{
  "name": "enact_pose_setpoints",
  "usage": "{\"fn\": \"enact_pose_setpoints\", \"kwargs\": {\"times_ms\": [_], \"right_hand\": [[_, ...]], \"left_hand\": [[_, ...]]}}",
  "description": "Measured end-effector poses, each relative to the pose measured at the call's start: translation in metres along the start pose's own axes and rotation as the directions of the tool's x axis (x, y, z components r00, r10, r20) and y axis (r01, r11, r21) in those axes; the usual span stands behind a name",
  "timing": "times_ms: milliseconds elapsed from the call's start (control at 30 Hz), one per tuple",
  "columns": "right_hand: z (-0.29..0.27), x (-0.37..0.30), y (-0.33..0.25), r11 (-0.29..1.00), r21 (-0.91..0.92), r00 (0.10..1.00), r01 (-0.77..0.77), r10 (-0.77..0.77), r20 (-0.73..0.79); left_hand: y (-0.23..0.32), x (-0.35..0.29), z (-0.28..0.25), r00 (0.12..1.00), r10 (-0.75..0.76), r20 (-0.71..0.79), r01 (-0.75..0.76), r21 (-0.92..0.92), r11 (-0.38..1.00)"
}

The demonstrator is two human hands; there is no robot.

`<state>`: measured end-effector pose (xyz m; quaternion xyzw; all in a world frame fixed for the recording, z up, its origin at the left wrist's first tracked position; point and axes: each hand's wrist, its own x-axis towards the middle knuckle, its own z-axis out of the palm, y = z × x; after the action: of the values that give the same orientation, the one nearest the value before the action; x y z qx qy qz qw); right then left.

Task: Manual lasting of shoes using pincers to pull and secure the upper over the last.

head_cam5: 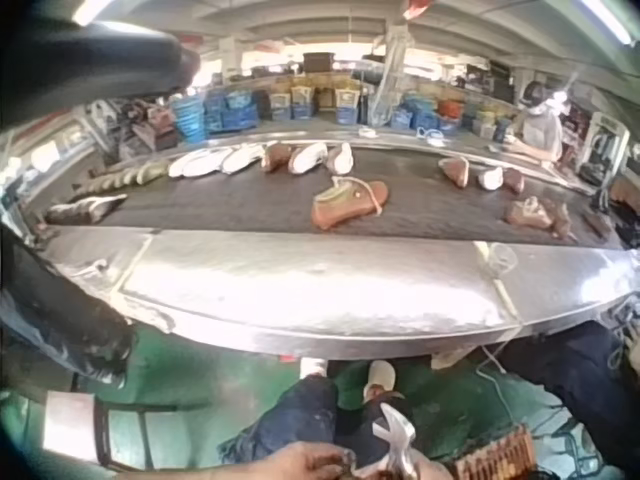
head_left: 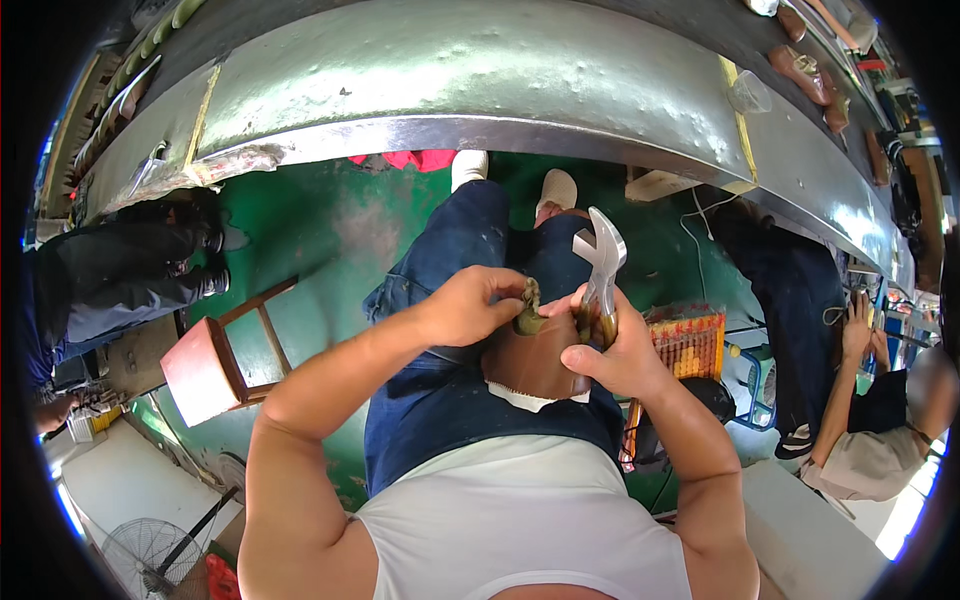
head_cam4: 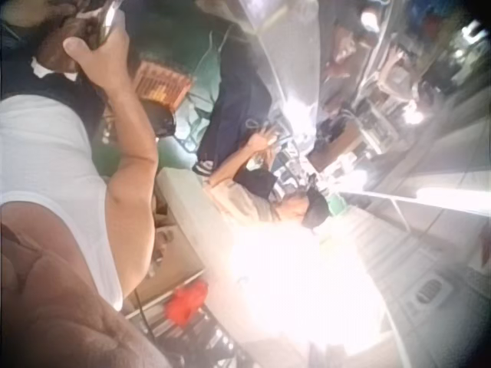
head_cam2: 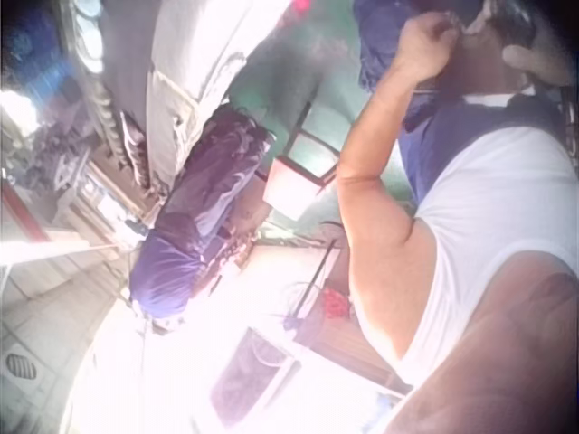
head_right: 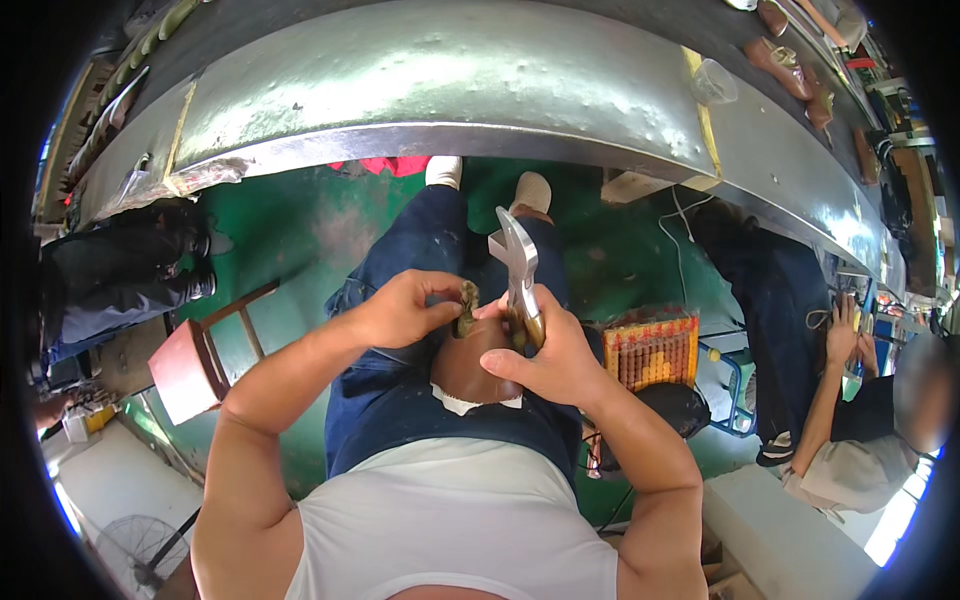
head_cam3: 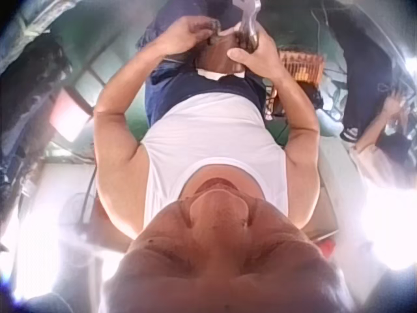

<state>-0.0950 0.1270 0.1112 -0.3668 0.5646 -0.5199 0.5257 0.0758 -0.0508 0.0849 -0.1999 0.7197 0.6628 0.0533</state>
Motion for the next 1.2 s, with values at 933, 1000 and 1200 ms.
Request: {"fn": "enact_pose_setpoints", "kwargs": {"times_ms": [933,1000,1200], "right_hand": [[-0.055,0.059,0.019,0.899,-0.069,0.899,-0.433,0.436,0.039],[-0.057,0.057,0.023,0.901,-0.085,0.9,-0.425,0.431,0.07],[-0.05,0.034,-0.012,0.991,-0.042,0.992,-0.124,0.124,0.002]], "left_hand": [[-0.028,-0.018,0.06,0.993,0.038,0.111,-0.045,0.064,0.997],[-0.025,-0.017,0.062,0.994,0.038,0.101,-0.05,0.12,0.991],[-0.007,-0.024,0.049,0.977,0.213,0.006,-0.191,0.463,0.865]]}}
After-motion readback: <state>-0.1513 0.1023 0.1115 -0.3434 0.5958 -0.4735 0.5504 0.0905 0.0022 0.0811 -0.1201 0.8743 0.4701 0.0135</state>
